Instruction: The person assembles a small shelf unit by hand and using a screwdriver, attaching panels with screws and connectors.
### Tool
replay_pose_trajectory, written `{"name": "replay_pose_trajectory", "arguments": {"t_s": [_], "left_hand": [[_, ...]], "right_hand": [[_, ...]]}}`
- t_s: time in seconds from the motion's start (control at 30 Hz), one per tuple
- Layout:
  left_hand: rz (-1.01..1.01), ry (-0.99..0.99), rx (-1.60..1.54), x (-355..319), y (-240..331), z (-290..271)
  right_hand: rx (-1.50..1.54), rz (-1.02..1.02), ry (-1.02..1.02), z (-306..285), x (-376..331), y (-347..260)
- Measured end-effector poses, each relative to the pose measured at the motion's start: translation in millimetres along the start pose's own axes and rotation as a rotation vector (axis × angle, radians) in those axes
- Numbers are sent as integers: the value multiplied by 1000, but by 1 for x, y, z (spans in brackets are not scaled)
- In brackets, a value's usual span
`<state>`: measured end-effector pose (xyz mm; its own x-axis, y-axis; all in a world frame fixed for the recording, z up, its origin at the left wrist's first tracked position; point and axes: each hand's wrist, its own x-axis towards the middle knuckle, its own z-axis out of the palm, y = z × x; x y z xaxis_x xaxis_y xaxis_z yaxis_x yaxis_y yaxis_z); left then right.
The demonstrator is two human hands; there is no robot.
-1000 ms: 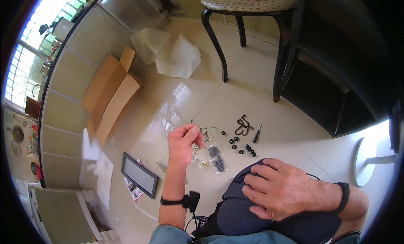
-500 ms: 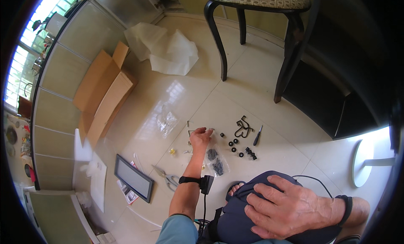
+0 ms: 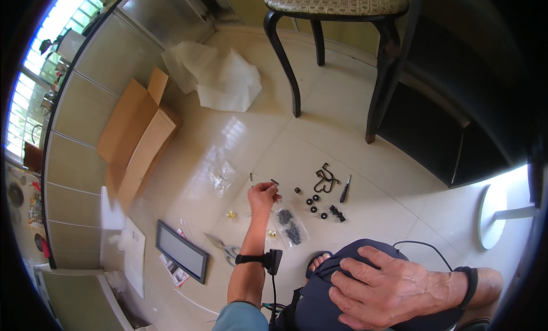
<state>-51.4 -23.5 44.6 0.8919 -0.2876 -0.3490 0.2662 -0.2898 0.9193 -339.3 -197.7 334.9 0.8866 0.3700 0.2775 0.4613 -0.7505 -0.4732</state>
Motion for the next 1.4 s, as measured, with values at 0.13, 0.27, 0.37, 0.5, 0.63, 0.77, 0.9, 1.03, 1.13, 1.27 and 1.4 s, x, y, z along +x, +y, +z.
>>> {"name": "replay_pose_trajectory", "arguments": {"t_s": [0.13,0.27,0.37,0.5,0.63,0.77,0.9,1.03,1.13,1.27,1.4], "left_hand": [[-61,-219,-370,-27,37,2],[11,-544,-657,-68,97,15],[-26,-766,-744,-100,144,46],[-63,-1025,-739,-130,194,66],[-162,-1255,-774,-154,225,95],[-273,-1385,-725,-173,246,126],[-377,-1362,-592,-201,270,150],[-213,-1262,-423,-220,289,164],[-130,-1259,-387,-236,299,175],[-95,-1293,-365,-255,307,191],[-33,-1230,-223,-260,307,221]], "right_hand": [[-3,-14,-7,-4,-1,0],[102,-36,-18,-4,5,11],[263,-14,223,-10,-9,26],[-319,34,394,-48,-15,39],[-467,50,466,-62,-39,40],[-515,54,569,-66,-58,43],[-528,12,697,-70,-78,36],[-171,346,814,-81,-96,18],[143,463,955,-85,-105,15],[516,532,1053,-91,-122,14],[636,622,1080,-97,-143,20]]}}
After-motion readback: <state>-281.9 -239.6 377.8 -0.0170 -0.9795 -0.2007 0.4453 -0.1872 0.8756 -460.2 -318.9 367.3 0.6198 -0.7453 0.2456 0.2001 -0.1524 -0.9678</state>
